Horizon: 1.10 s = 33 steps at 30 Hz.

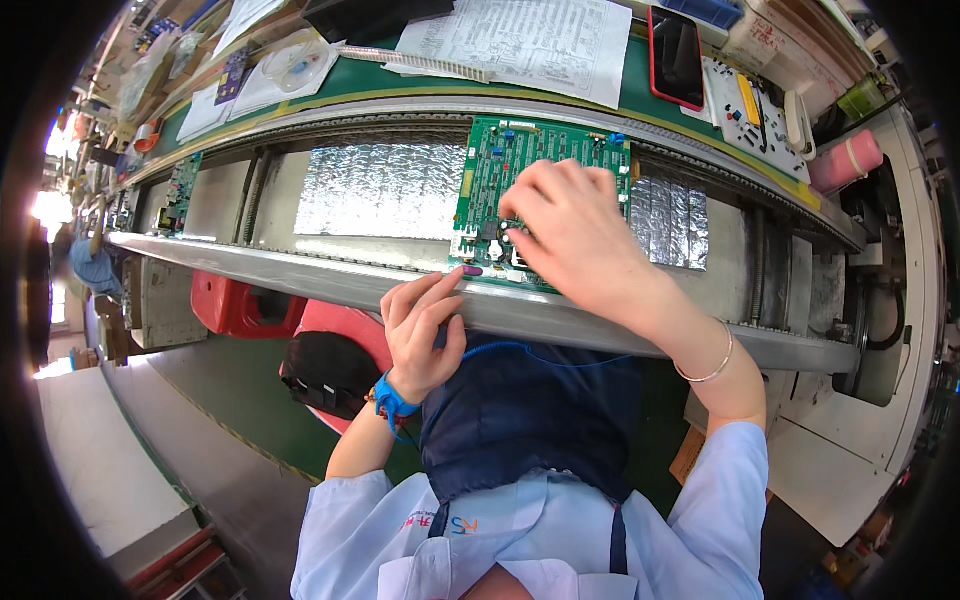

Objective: The person assembles electronic components onto a circuit board by hand on a conveyor belt line.

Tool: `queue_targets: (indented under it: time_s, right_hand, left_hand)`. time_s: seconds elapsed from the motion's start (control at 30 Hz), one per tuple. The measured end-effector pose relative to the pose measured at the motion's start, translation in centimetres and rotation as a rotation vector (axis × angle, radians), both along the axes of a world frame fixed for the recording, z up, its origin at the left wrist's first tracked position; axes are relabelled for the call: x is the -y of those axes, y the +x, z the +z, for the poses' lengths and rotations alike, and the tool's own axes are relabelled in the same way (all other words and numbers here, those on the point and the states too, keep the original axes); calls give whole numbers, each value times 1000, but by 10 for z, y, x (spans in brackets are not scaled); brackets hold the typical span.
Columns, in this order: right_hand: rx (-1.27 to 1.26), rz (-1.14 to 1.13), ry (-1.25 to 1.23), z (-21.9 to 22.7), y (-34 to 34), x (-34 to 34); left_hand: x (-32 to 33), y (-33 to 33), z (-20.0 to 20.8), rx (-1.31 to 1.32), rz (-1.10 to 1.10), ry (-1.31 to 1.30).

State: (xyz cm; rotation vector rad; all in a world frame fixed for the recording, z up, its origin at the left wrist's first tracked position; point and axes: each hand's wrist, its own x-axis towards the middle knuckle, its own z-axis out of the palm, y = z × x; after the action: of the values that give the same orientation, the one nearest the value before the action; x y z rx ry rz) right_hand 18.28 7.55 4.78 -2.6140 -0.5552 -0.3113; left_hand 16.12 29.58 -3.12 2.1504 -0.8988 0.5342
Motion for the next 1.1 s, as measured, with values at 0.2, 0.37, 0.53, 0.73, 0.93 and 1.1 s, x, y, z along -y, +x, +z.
queue_targets:
  time_s: [0.2,0.37,0.53,0.73,0.93,1.1]
  right_hand:
    - [36,-182,55,-5,-7,44]
    - [153,-370,259,-20,-10,87]
    - [145,-455,367,-36,-13,109]
    - [112,-506,438,-42,-17,114]
    - [108,-488,429,-41,-19,116]
    - [93,-474,441,-41,-20,117]
  left_hand:
    - [6,-2,-1,17,-5,22]
    - [19,-10,5,11,-49,23]
    - [32,-12,6,15,-59,102]
    - [38,-12,5,45,-48,183]
    - [41,-17,3,56,-15,204]
    - [44,-24,4,79,-47,162]
